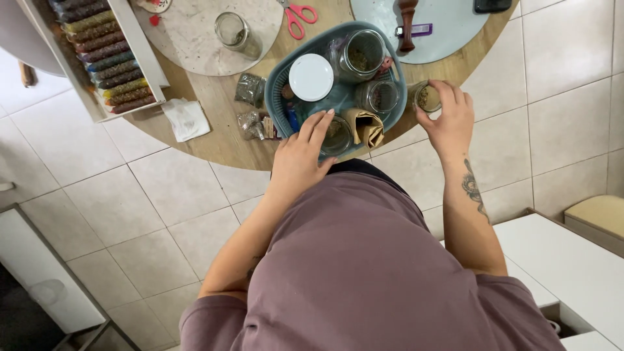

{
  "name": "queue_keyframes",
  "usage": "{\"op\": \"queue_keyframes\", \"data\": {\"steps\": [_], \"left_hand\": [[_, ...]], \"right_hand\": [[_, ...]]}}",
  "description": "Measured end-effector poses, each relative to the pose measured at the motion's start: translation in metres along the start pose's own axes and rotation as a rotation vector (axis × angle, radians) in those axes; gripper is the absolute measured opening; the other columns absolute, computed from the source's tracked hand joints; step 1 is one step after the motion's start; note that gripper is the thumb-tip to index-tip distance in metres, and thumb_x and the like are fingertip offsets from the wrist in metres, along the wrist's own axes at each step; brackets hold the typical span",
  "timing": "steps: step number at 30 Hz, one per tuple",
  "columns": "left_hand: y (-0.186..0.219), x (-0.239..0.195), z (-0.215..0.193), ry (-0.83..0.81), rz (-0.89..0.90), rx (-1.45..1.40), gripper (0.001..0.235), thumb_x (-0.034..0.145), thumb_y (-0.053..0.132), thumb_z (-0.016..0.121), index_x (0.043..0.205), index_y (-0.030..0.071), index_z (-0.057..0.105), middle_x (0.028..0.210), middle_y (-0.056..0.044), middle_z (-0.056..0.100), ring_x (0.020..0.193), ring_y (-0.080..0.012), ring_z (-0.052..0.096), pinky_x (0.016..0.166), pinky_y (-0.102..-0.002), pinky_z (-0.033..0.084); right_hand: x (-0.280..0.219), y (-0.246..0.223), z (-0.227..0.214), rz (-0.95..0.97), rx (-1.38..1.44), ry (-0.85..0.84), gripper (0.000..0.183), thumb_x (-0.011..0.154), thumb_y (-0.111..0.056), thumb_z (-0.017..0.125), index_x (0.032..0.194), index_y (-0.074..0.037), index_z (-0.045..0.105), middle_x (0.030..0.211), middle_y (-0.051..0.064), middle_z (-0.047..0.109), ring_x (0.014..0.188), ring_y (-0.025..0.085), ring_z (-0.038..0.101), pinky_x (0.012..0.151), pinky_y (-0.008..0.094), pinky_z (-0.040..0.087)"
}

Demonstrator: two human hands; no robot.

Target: The person organizes various items on a round table, including glass jars, small plastic bags containing dried herbs or spices, and a paper bag. They move items around, open a jar, and place small bags into the jars.

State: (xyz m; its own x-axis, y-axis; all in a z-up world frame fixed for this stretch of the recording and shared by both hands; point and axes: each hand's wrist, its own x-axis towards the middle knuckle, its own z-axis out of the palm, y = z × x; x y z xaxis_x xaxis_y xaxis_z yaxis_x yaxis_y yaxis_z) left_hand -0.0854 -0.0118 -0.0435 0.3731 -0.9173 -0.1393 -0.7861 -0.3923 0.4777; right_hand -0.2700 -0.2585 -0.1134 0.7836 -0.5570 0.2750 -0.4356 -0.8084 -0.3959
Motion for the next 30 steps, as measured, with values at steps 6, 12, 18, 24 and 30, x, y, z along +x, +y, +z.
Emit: {"op": "queue_keyframes", "data": {"steps": [6,12,18,24,30], "left_hand": [[0.011,0.003,-0.002,0.025,-0.010,0.014,0.083,0.072,0.022,0.075,0.142,0.014,0.031,0.133,-0.012,0.039,0.081,-0.0381,0.066,0.067,-0.050,0.057],[0.015,0.006,0.003,0.026,-0.001,-0.022,0.080,0.072,0.017,0.076,0.139,0.010,0.033,0.132,-0.015,0.036,0.076,-0.0409,0.066,0.061,-0.048,0.059],[0.014,0.020,0.003,0.089,0.005,-0.029,0.077,0.076,0.019,0.075,0.138,0.005,0.033,0.130,-0.017,0.036,0.070,-0.0369,0.066,0.056,-0.042,0.059],[0.019,0.044,0.018,0.113,0.005,-0.128,0.073,0.078,0.020,0.076,0.134,0.004,0.033,0.129,-0.016,0.036,0.058,-0.0299,0.061,0.044,-0.037,0.052],[0.014,0.053,0.036,0.147,-0.054,-0.351,0.072,0.083,0.021,0.074,0.135,0.005,0.026,0.133,-0.016,0.031,0.058,-0.0278,0.058,0.042,-0.036,0.050]], "right_hand": [[0.018,-0.055,-0.046,-0.005,-0.106,-0.170,0.086,0.061,-0.009,0.087,0.136,-0.011,0.046,0.125,0.019,0.047,0.104,0.041,0.047,0.085,0.052,0.044],[0.019,-0.105,-0.035,-0.254,0.129,-0.378,0.081,0.062,-0.020,0.079,0.135,-0.018,0.044,0.126,0.016,0.045,0.094,0.037,0.054,0.080,0.047,0.047],[0.013,-0.097,-0.042,-0.243,0.001,-0.105,0.029,0.084,-0.016,0.069,0.111,-0.026,0.063,0.101,-0.004,0.059,0.084,0.019,0.064,0.073,0.031,0.054],[0.037,-0.114,-0.145,-0.202,0.188,0.005,0.022,0.087,0.008,0.077,0.103,-0.004,0.070,0.102,0.011,0.064,0.088,0.023,0.063,0.075,0.032,0.055],[0.026,-0.105,-0.172,-0.182,0.208,0.040,0.019,0.092,0.022,0.073,0.105,0.009,0.067,0.104,0.025,0.063,0.088,0.031,0.062,0.065,0.035,0.053]]}}
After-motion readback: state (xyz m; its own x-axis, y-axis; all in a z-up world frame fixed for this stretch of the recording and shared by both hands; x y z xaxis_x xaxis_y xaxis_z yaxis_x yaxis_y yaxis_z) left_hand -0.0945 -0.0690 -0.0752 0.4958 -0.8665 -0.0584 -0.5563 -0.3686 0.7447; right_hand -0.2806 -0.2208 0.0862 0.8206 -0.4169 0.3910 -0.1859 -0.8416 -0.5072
